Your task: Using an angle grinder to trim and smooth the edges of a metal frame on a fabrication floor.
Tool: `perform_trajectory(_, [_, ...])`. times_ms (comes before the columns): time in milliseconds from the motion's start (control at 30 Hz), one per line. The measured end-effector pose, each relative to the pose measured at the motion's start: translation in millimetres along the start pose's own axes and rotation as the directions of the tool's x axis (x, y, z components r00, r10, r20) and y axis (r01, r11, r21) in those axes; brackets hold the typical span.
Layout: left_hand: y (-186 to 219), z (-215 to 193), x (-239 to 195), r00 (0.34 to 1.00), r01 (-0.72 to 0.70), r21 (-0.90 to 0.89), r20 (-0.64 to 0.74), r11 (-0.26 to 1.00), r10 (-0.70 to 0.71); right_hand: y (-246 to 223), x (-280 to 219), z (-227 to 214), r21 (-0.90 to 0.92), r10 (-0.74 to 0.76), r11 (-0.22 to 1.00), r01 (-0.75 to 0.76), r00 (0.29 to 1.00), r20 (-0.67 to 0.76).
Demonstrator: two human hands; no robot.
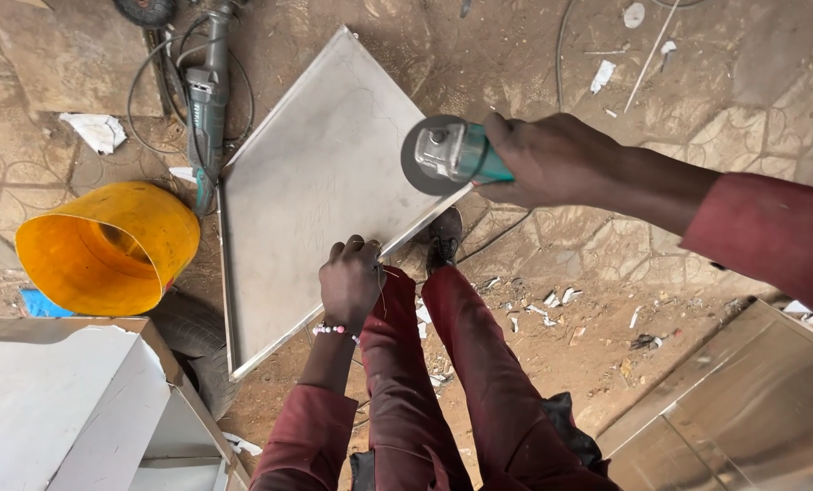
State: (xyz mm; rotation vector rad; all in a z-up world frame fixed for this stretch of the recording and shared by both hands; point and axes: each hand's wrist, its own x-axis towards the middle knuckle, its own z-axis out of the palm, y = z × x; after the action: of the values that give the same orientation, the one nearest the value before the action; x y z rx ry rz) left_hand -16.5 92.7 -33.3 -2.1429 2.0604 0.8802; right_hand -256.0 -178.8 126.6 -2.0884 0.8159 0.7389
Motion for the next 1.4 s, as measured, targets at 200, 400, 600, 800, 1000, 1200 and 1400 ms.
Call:
perform_trajectory(200, [-1.3,4.3,-3.3,0.995,0.002,-0.017,-0.103,1.000,-0.004,-3.7,-8.5,-4.0,0.006,-0.004,1.000,0.004,1.000,-0.025])
perform_trajectory(400, [-12.2,-25.0,7.8,0.983,-0.060,-0.089,-0.179,0.994,0.043,21.2,-16.5,4.4,0.330,0.392,0.889,-0.318,0.901,-0.186])
perform_trajectory(600, [-25.5,-55.5,19.0,0.976,-0.084,-0.079,-0.208,0.993,0.065,47.5,-58.3,33.5,0.817,0.471,0.558,-0.145,0.866,-0.168])
perform_trajectory(800, [-26.2,-69.6,27.2,0.967,-0.124,-0.068,-0.232,0.990,0.106,91.3,-67.1,100.1,0.891,0.315,0.449,-0.063,0.945,-0.092])
perform_trajectory(1000, [-30.6,-69.7,33.4,0.918,-0.124,0.042,-0.375,0.991,0.131,91.9,-57.1,106.6,0.940,0.251,0.340,0.022,0.961,-0.114])
perform_trajectory(1200, [-32.9,-79.0,40.5,0.912,-0.152,0.035,-0.381,0.988,0.153,78.5,-33.8,91.0,0.923,0.168,0.376,0.081,0.974,-0.154])
perform_trajectory(1400, [-29.9,-88.0,42.4,0.919,-0.098,0.061,-0.378,0.993,0.114,76.7,-31.1,92.8,0.920,0.190,0.386,0.065,0.971,-0.148])
